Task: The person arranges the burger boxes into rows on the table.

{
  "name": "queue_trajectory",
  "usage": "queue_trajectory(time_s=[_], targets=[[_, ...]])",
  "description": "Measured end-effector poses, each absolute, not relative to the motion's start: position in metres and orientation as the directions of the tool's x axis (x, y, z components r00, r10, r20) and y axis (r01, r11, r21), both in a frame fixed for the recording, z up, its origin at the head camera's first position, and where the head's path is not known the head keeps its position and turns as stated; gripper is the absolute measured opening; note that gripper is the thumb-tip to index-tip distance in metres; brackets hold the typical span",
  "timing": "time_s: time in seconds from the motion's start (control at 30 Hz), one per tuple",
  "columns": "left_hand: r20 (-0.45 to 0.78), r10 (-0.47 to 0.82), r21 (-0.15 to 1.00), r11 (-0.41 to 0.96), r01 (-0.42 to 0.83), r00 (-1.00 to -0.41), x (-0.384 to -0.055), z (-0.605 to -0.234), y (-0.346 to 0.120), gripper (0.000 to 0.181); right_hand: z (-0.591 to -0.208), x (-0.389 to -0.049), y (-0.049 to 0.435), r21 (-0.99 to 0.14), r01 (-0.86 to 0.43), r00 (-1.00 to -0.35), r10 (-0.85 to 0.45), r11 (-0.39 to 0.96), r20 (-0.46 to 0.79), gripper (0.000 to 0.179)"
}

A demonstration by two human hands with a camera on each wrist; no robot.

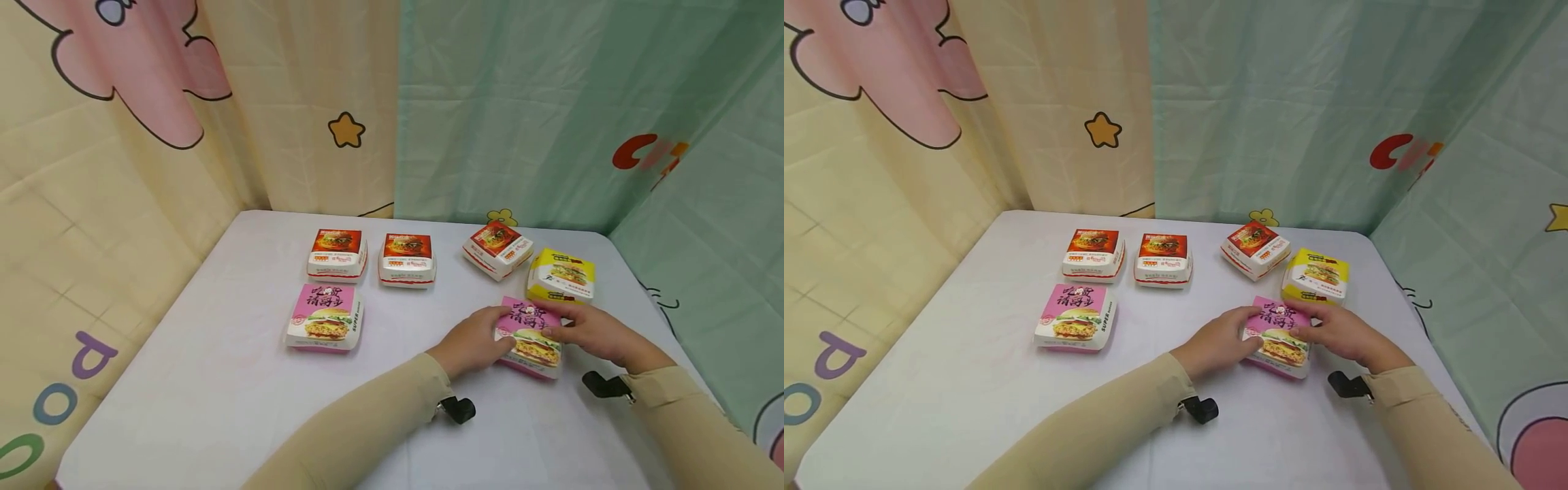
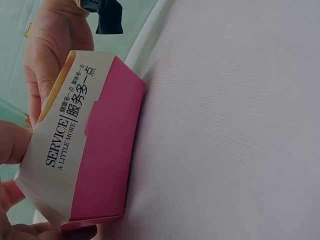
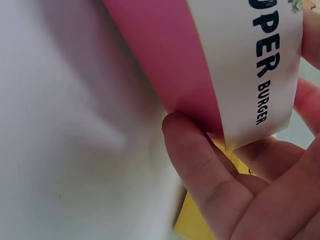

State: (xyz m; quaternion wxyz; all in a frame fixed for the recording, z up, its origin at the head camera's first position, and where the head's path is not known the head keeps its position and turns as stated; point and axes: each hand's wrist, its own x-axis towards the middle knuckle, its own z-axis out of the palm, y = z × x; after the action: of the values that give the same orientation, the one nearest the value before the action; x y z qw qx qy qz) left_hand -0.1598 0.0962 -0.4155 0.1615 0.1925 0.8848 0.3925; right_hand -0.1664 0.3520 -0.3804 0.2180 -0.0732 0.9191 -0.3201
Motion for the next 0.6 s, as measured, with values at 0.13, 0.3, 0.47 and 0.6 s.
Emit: queue_trajectory(time_s=[0.13, 0.3, 0.47, 0.6], targets=[[-0.135, 0.461, 0.760, 0.616, 0.207, -0.877, -0.161, -0.414, 0.089, 0.064, -0.381, -0.168, 0.344, -0.623, -0.025, -0.897, -0.292, 0.781, -0.331, 0.077], [-0.137, 0.439, 0.761, 0.621, 0.189, -0.888, -0.161, -0.408, 0.078, 0.066, -0.380, -0.172, 0.333, -0.611, -0.077, -0.905, -0.312, 0.788, -0.288, 0.076], [-0.151, 0.411, 0.758, 0.632, 0.162, -0.899, -0.159, -0.402, 0.064, 0.067, -0.376, -0.174, 0.319, -0.602, -0.112, -0.903, -0.333, 0.791, -0.270, 0.075], [-0.149, 0.391, 0.753, 0.641, 0.152, -0.908, -0.157, -0.399, 0.049, 0.067, -0.374, -0.178, 0.304, -0.612, -0.121, -0.895, -0.353, 0.782, -0.274, 0.074]])
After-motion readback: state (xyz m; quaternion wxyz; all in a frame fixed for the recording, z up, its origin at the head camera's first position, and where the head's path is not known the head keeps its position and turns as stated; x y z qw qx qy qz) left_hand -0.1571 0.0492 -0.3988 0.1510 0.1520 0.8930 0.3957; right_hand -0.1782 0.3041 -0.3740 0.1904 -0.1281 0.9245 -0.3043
